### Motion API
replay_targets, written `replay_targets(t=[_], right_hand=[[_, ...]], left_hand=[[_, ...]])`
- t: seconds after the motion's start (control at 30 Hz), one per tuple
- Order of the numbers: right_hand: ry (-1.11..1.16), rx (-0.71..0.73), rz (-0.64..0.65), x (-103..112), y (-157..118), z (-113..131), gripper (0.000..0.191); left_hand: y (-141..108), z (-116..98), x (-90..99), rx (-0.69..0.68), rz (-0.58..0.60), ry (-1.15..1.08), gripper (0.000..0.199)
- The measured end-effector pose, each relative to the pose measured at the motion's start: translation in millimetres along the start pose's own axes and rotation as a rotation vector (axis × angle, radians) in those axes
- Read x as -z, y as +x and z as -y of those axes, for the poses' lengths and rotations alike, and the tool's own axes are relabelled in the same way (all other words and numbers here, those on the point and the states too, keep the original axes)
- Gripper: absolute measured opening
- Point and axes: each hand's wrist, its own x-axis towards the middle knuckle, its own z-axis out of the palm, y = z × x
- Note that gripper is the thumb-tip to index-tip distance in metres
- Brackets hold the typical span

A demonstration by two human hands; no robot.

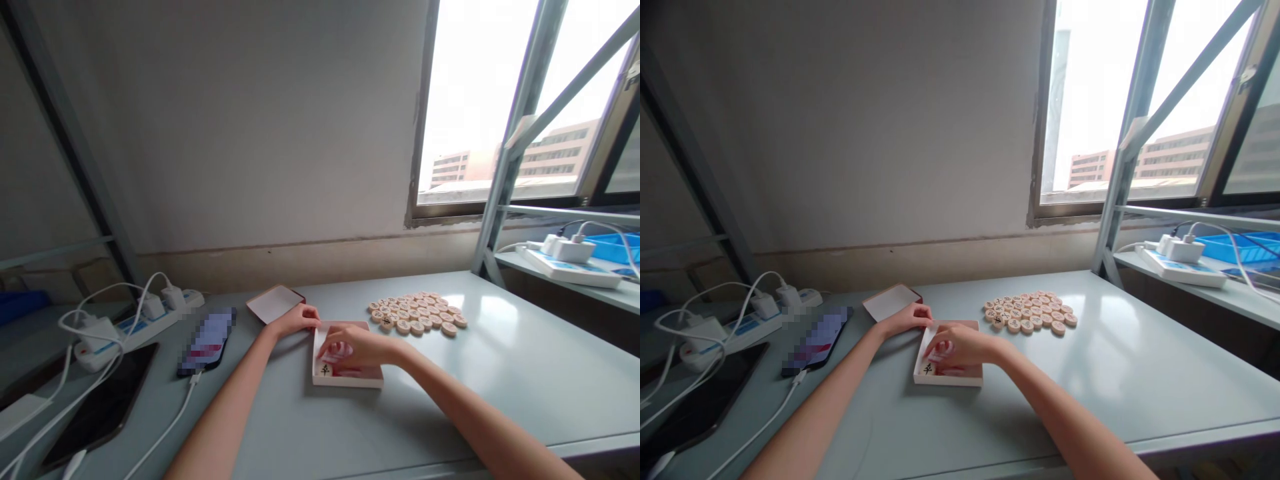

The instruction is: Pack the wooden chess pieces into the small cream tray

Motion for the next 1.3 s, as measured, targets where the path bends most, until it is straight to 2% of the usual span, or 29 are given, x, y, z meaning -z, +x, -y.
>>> replay_targets(t=[0.13,0.27,0.47,0.6,0.7,0.8,0.93,1.1,1.17,1.3], right_hand=[[-0.003,0.013,-0.029,-5.5,0.8,9.5,0.023],[0.019,0.053,0.069,-1.2,-1.3,11.6,0.039],[-0.002,0.030,0.021,-5.8,4.4,10.3,0.027],[-0.019,-0.092,0.038,23.6,-15.3,0.9,0.027],[0.004,-0.328,0.051,53.5,-42.2,-14.4,0.029],[0.012,-0.516,0.075,69.7,-63.9,-33.6,0.031],[-0.022,-0.593,0.067,70.4,-72.1,-51.8,0.030],[-0.060,-0.553,-0.061,64.5,-63.8,-57.2,0.029],[-0.110,-0.588,-0.100,62.1,-60.2,-59.0,0.025],[-0.144,-0.629,-0.077,59.6,-57.7,-60.6,0.022]], left_hand=[[-1.1,-1.2,-0.4,0.006,0.001,-0.005,0.013],[-0.3,0.5,-0.2,-0.014,0.008,0.000,0.013],[0.8,0.1,0.4,0.003,0.019,0.035,0.015],[1.1,1.0,0.3,0.006,0.027,0.026,0.015],[2.0,3.6,0.2,0.003,0.035,0.004,0.015],[2.9,5.8,0.3,-0.008,0.035,-0.004,0.015],[2.5,5.6,0.1,0.001,0.032,-0.008,0.017],[2.1,5.0,-0.4,-0.002,0.030,-0.016,0.017],[2.7,6.0,-0.5,-0.005,0.029,-0.011,0.017],[3.9,8.2,-0.2,-0.005,0.031,0.002,0.017]])
